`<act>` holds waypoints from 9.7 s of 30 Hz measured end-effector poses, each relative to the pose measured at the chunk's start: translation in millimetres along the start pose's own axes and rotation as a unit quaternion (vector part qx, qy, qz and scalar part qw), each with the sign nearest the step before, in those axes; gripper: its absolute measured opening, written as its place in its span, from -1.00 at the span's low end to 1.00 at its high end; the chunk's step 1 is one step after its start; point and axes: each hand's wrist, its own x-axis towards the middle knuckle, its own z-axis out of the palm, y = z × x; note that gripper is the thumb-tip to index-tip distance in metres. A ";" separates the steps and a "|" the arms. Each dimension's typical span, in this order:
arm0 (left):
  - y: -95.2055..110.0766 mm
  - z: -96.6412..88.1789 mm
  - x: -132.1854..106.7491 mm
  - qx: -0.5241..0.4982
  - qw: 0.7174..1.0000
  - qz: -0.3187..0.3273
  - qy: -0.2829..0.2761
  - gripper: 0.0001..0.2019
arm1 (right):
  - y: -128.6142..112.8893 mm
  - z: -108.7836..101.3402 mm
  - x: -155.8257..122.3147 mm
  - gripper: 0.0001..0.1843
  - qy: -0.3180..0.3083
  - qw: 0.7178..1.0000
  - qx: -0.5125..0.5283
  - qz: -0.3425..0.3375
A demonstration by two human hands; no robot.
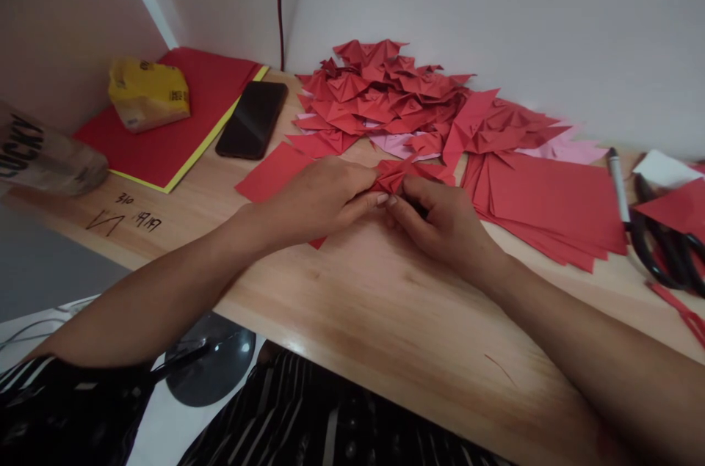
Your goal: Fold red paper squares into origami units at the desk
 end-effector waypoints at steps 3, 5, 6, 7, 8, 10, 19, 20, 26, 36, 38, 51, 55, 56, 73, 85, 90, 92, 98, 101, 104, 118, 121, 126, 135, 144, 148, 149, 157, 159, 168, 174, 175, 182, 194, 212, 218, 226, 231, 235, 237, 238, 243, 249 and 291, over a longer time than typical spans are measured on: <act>0.5 -0.5 -0.8 0.007 1.000 0.005 0.003 -0.73 | 0.1 0.0 -0.1 -0.73 0.000 1.000 -0.002 -0.001; 1.0 -0.9 -1.1 0.008 1.000 0.003 0.001 -0.73 | 0.3 0.2 -0.4 -0.73 0.002 1.000 0.000 0.000; 1.2 -1.0 -1.2 0.009 1.000 0.002 -0.001 -0.74 | 0.4 0.3 -0.6 -0.72 0.003 1.000 0.000 0.000; 1.3 -1.0 -1.2 0.010 1.000 0.000 -0.002 -0.74 | 0.4 0.3 -0.7 -0.72 0.004 1.000 -0.001 0.002; 1.4 -1.0 -1.2 0.011 1.000 -0.002 -0.005 -0.73 | 0.4 0.3 -0.8 -0.72 0.003 1.000 -0.002 0.005; 1.6 -0.7 -1.1 0.014 1.000 -0.006 -0.008 -0.73 | -0.1 -0.1 -0.9 -0.73 0.002 1.000 0.002 0.010; 0.9 1.8 -1.0 0.003 1.000 -0.005 0.001 -0.73 | -2.7 -0.8 -1.4 -0.74 -0.003 1.000 -0.013 0.025; 0.0 2.6 -0.9 0.002 1.000 -0.003 0.003 -0.73 | -2.6 -0.7 -1.6 -0.73 -0.002 1.000 -0.013 0.028; -3.0 5.0 -1.6 -0.001 1.000 0.010 0.000 -0.71 | -3.0 -1.1 -2.3 -0.75 -0.002 0.999 0.000 0.036; 0.1 1.2 -0.1 0.013 1.000 -0.005 -0.017 -0.71 | -1.4 -1.3 -1.9 -0.75 0.000 1.000 -0.013 0.024; -0.4 1.2 -0.9 0.019 1.000 0.007 -0.010 -0.71 | -0.7 -0.9 -2.4 -0.76 0.003 1.000 -0.013 0.024; -1.0 0.9 -5.8 0.045 0.999 0.020 -0.015 -0.72 | 0.9 -0.7 -3.2 -0.79 -0.005 1.000 -0.003 0.024; -1.2 0.7 -5.7 0.042 0.999 0.024 -0.017 -0.73 | 0.0 -0.8 -3.2 -0.80 -0.010 1.000 0.007 0.024; -1.2 0.8 -5.5 0.044 0.999 0.025 -0.017 -0.73 | -0.1 -0.6 -3.2 -0.79 -0.010 1.000 0.006 0.024; -3.0 3.8 -3.6 0.035 0.999 0.017 -0.020 -0.73 | -0.3 -0.2 -2.4 -0.77 -0.002 1.000 -0.004 0.010; -1.8 3.6 -3.9 0.052 0.998 0.012 -0.022 -0.72 | 1.5 0.1 -3.2 -0.79 -0.003 1.000 -0.003 0.001; -1.9 4.3 -4.5 0.055 0.998 0.023 -0.014 -0.71 | 0.6 0.4 -3.5 -0.79 -0.002 1.000 -0.010 0.007; -1.9 4.3 -4.9 0.052 0.998 0.019 -0.019 -0.70 | 0.5 0.5 -3.5 -0.79 -0.002 1.000 -0.008 0.011; -1.4 3.6 -6.0 0.057 0.998 0.018 -0.024 -0.71 | -0.1 -0.3 -3.6 -0.78 -0.005 1.000 -0.005 0.020; -0.2 2.0 -6.0 0.047 0.998 0.008 -0.033 -0.71 | -0.2 -0.8 -3.4 -0.78 -0.010 1.000 0.004 0.027; 1.4 0.3 -5.4 0.046 0.998 0.001 -0.040 -0.70 | 0.1 -0.7 -3.2 -0.78 -0.011 1.000 0.009 0.024; 1.6 0.6 -6.0 0.038 0.998 -0.008 -0.059 -0.65 | 2.4 0.6 -3.4 -0.79 0.000 1.000 -0.009 0.015; 2.7 -0.2 -6.1 0.039 0.998 -0.008 -0.053 -0.68 | 0.1 -0.3 -3.1 -0.80 -0.008 1.000 -0.005 0.022; 3.3 -1.1 -5.7 0.042 0.998 -0.008 -0.052 -0.69 | -2.1 -1.1 -2.8 -0.78 -0.011 1.000 0.004 0.025; -2.0 1.1 -5.0 0.013 0.999 0.019 -0.028 -0.74 | -2.4 -0.9 -2.7 -0.80 -0.016 0.999 0.005 0.031; -3.2 4.0 -0.9 -0.029 1.000 0.001 -0.009 -0.79 | 2.4 -1.4 -3.0 -0.73 -0.009 0.998 0.030 0.054; -2.3 5.0 1.3 -0.072 0.997 -0.003 0.030 -0.79 | -0.4 -3.3 -2.0 -0.71 0.001 0.997 0.042 0.064; -1.6 4.6 1.6 -0.082 0.996 -0.007 0.036 -0.80 | -0.7 -3.4 -2.0 -0.71 0.002 0.997 0.043 0.065; 1.0 5.2 4.6 -0.164 0.984 -0.040 0.061 -0.79 | -3.8 -4.2 -2.7 -0.70 -0.003 0.997 0.038 0.064; 0.9 6.8 5.1 -0.187 0.978 -0.055 0.074 -0.76 | -4.8 -4.9 -2.2 -0.69 0.002 0.997 0.043 0.063; 1.4 6.4 5.5 -0.244 0.965 -0.075 0.057 -0.73 | -1.5 -1.4 -0.6 -0.68 0.006 0.992 0.098 0.076; 0.4 8.3 6.3 -0.275 0.956 -0.080 0.067 -0.80 | -4.1 -2.6 1.6 -0.69 0.005 0.997 0.060 0.044; 0.1 8.4 6.2 -0.284 0.953 -0.077 0.066 -0.79 | -4.6 -2.8 1.7 -0.69 0.003 0.998 0.057 0.038; -2.2 10.3 6.1 -0.332 0.935 -0.116 0.036 -0.75 | -9.3 -4.2 2.3 -0.65 0.000 0.998 0.053 0.036; -17.4 10.4 8.6 -0.387 0.913 -0.116 0.059 -0.72 | -7.2 -9.5 -4.7 -0.55 0.122 0.986 0.110 0.008; -20.8 9.7 10.8 -0.466 0.873 -0.133 0.056 -0.80 | 1.3 -8.5 4.5 -0.90 0.133 0.971 0.175 0.092; -22.1 11.9 13.1 -0.508 0.845 -0.131 0.105 -0.90 | 2.9 -8.7 6.9 -0.91 0.150 0.966 0.173 0.117; -19.2 11.4 10.3 -0.475 0.868 -0.117 0.091 -0.88 | 8.0 -6.4 5.7 -0.90 0.137 0.969 0.175 0.112; -12.3 10.5 9.0 -0.489 0.863 -0.113 0.061 -0.86 | 10.4 -9.3 7.1 -0.90 0.135 0.972 0.157 0.108; -7.0 10.2 7.6 -0.488 0.866 -0.104 0.032 -0.87 | 12.5 -10.2 7.7 -0.88 0.127 0.977 0.132 0.106; -6.3 10.1 7.5 -0.507 0.855 -0.103 0.019 -0.86 | 12.2 -10.2 8.2 -0.88 0.124 0.979 0.127 0.103; -6.3 10.2 7.6 -0.519 0.848 -0.104 0.012 -0.86 | 11.6 -10.2 8.7 -0.89 0.122 0.979 0.125 0.102; -7.0 14.9 9.0 -0.540 0.832 -0.127 0.001 -0.86 | 8.2 -11.4 10.6 -0.89 0.113 0.980 0.118 0.109; -6.2 21.4 9.7 -0.536 0.828 -0.153 0.053 -0.84 | 6.2 -11.3 9.7 -0.87 0.151 0.979 0.125 0.062; 7.7 20.4 7.7 -0.616 0.763 -0.173 0.095 -0.89 | -9.4 0.8 0.5 -0.92 0.088 0.951 0.276 0.107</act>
